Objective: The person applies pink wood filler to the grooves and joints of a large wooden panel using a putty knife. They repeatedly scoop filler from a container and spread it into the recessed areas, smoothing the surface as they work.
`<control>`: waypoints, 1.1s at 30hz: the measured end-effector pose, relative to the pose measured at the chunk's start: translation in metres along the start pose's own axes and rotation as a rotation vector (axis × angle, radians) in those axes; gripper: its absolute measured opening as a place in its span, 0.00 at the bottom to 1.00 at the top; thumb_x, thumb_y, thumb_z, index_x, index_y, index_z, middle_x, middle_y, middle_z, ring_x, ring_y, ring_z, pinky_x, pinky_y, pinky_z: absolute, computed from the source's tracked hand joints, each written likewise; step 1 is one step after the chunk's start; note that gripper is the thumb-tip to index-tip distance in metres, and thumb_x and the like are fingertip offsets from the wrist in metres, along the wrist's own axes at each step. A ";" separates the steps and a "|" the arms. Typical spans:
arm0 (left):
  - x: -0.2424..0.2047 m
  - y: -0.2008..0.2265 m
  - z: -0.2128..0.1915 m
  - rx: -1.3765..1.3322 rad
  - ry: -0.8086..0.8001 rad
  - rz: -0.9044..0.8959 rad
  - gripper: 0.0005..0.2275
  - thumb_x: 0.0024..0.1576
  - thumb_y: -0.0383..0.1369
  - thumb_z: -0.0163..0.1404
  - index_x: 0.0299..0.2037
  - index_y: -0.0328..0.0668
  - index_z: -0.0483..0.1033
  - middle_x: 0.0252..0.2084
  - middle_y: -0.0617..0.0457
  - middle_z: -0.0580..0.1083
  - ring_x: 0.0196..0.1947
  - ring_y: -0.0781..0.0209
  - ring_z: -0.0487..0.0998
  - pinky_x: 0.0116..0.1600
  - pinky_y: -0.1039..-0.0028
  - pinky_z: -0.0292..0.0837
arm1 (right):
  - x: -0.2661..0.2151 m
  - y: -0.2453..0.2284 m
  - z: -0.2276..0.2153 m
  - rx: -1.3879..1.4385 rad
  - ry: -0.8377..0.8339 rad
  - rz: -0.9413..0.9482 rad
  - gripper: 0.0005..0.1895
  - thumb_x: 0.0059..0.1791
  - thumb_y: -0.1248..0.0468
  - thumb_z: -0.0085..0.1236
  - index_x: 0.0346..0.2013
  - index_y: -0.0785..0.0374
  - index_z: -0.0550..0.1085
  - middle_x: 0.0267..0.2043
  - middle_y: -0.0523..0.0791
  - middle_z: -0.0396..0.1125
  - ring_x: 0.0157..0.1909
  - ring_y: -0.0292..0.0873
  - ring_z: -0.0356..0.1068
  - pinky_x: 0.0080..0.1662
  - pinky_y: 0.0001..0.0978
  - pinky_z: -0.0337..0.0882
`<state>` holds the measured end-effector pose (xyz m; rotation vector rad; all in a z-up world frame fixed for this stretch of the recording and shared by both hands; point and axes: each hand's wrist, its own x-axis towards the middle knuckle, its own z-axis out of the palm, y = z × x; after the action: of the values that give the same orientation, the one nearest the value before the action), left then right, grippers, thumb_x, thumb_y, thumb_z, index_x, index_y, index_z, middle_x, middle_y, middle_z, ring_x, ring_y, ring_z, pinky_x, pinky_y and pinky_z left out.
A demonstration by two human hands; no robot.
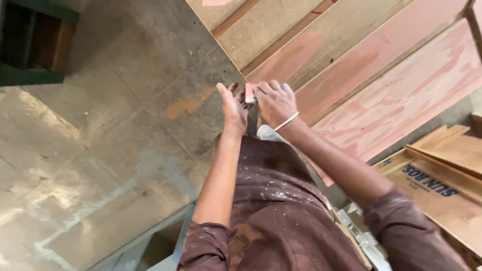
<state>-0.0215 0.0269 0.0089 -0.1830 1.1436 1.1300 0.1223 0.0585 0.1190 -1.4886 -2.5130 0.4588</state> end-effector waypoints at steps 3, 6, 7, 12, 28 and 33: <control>-0.007 0.012 -0.004 0.057 -0.006 -0.013 0.42 0.57 0.68 0.28 0.71 0.41 0.54 0.63 0.35 0.71 0.59 0.45 0.73 0.62 0.57 0.65 | -0.003 0.029 -0.029 0.041 -0.068 0.046 0.07 0.50 0.62 0.62 0.42 0.56 0.80 0.45 0.43 0.72 0.50 0.49 0.70 0.50 0.47 0.68; -0.006 0.028 0.000 0.099 -0.060 -0.036 0.41 0.58 0.67 0.27 0.71 0.42 0.53 0.64 0.37 0.70 0.60 0.47 0.73 0.63 0.57 0.64 | 0.014 0.061 -0.052 -0.021 0.203 -0.012 0.19 0.45 0.65 0.61 0.51 0.58 0.80 0.55 0.44 0.73 0.59 0.50 0.69 0.58 0.46 0.68; -0.004 0.032 0.000 0.101 -0.087 -0.046 0.41 0.58 0.67 0.27 0.71 0.42 0.52 0.64 0.36 0.70 0.61 0.46 0.73 0.64 0.57 0.64 | 0.018 0.062 -0.052 -0.051 0.208 0.002 0.19 0.46 0.66 0.61 0.53 0.58 0.79 0.55 0.45 0.73 0.60 0.50 0.68 0.59 0.46 0.68; 0.007 0.040 -0.006 0.093 -0.165 -0.098 0.40 0.60 0.65 0.29 0.72 0.39 0.53 0.62 0.34 0.70 0.59 0.46 0.73 0.64 0.56 0.64 | 0.010 0.002 -0.015 -0.028 0.210 -0.021 0.18 0.47 0.67 0.57 0.53 0.60 0.78 0.55 0.47 0.72 0.56 0.50 0.70 0.57 0.45 0.71; 0.009 0.049 -0.018 0.097 -0.293 -0.139 0.40 0.61 0.66 0.25 0.70 0.38 0.56 0.62 0.33 0.71 0.62 0.44 0.72 0.67 0.56 0.61 | 0.022 -0.003 0.015 -0.081 0.141 0.283 0.11 0.49 0.64 0.66 0.46 0.62 0.78 0.49 0.47 0.72 0.51 0.49 0.70 0.51 0.45 0.70; 0.004 0.050 -0.021 0.051 -0.307 -0.148 0.40 0.61 0.66 0.26 0.70 0.39 0.55 0.62 0.34 0.71 0.61 0.44 0.71 0.67 0.56 0.62 | 0.016 -0.047 -0.006 -0.127 -0.045 0.117 0.11 0.46 0.60 0.63 0.42 0.56 0.81 0.47 0.45 0.75 0.46 0.46 0.70 0.45 0.40 0.68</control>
<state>-0.0744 0.0401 0.0158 -0.0505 0.8703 0.9584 0.0781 0.0522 0.1417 -1.6970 -2.5419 0.3605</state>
